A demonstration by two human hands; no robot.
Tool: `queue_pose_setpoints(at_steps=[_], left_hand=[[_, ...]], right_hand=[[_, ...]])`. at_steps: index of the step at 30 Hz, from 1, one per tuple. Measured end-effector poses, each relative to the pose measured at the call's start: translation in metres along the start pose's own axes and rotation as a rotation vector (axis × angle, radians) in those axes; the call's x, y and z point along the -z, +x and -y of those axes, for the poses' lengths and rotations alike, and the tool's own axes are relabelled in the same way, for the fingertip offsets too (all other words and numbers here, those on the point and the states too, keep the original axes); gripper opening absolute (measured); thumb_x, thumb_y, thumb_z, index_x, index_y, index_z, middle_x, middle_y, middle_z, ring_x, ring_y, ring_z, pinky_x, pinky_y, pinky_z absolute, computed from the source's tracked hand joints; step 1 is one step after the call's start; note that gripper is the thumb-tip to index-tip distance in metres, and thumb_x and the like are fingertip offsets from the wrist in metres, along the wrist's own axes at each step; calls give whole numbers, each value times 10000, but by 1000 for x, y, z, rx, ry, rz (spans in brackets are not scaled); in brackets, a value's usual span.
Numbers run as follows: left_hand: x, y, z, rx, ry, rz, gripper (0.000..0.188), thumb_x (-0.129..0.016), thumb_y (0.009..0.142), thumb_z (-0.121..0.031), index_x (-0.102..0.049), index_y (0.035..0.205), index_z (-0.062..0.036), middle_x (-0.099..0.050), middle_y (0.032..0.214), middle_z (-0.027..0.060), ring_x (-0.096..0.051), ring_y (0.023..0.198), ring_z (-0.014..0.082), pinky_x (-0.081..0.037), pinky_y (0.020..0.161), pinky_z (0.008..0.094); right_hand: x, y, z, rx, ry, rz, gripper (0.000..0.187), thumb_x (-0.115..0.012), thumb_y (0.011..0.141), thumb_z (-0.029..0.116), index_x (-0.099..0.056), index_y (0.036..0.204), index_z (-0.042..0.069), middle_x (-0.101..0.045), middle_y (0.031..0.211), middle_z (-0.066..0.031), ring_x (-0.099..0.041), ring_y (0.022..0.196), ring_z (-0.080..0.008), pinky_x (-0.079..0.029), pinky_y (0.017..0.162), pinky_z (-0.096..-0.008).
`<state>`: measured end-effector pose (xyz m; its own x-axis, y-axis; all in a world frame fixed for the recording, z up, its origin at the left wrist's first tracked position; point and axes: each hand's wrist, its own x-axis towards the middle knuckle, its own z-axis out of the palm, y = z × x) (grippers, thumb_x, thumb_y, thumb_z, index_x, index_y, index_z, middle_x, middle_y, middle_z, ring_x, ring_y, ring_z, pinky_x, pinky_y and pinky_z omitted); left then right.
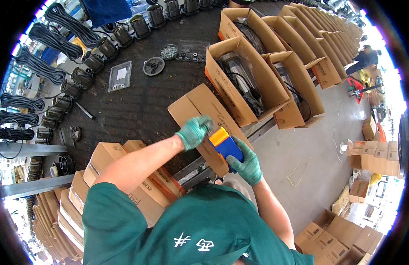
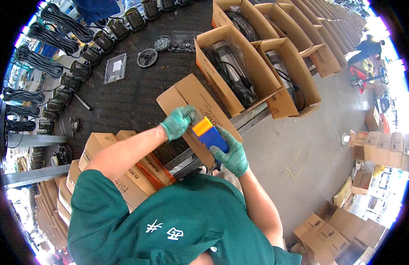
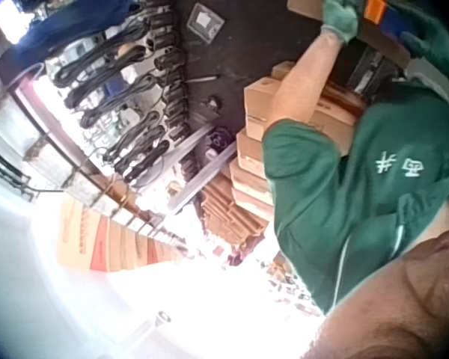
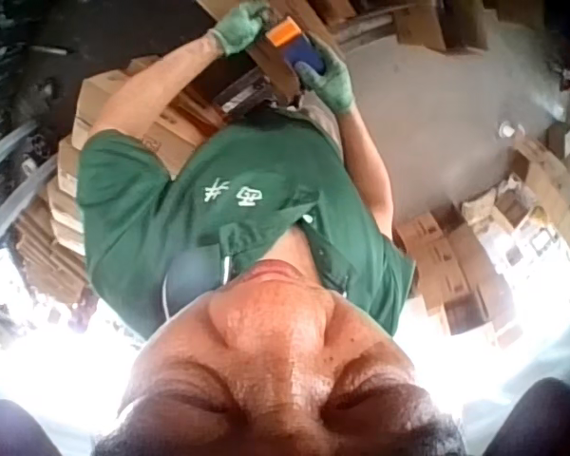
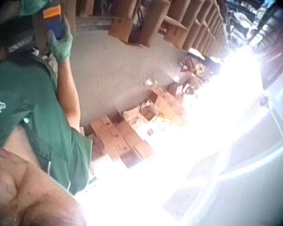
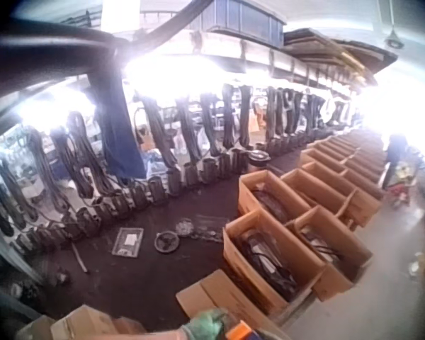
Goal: The person places cylindrical pumps wrapped in black plastic into cardboard boxes labeled 'PUMP'. They use a handheld tape dispenser to seal the boxes and stack them on a pallet. The process is repeated for multiple units in a warehouse setting.
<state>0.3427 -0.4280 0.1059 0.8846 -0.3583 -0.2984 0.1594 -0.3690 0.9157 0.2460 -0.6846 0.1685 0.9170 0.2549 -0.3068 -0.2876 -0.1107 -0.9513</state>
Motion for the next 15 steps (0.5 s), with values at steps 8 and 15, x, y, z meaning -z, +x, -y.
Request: queue_pose_setpoints(at_steps=[8,15], left_hand=[[142,98,56,43,332,-444,508,-568,1104,-262,-517,1509,40,-658,1437,177,-619,1306,248,-471,1114,350],[129,115,70,281,73,-174,510,-558,1110,-282,-515,1526,11,-658,1432,140,-621,1290,228,-482,1109,367]], right_hand=[[-13,22,13,-80,-35,-32,689,-807,945,263,-521,1534,49,-719,1178,-86,-686,867,-104,-598,651,-279],[-10,33,18,-193,-31,-51,670,-792,950,257,-527,1533,61,-742,1058,-69,-680,762,-107,-586,587,-279]])
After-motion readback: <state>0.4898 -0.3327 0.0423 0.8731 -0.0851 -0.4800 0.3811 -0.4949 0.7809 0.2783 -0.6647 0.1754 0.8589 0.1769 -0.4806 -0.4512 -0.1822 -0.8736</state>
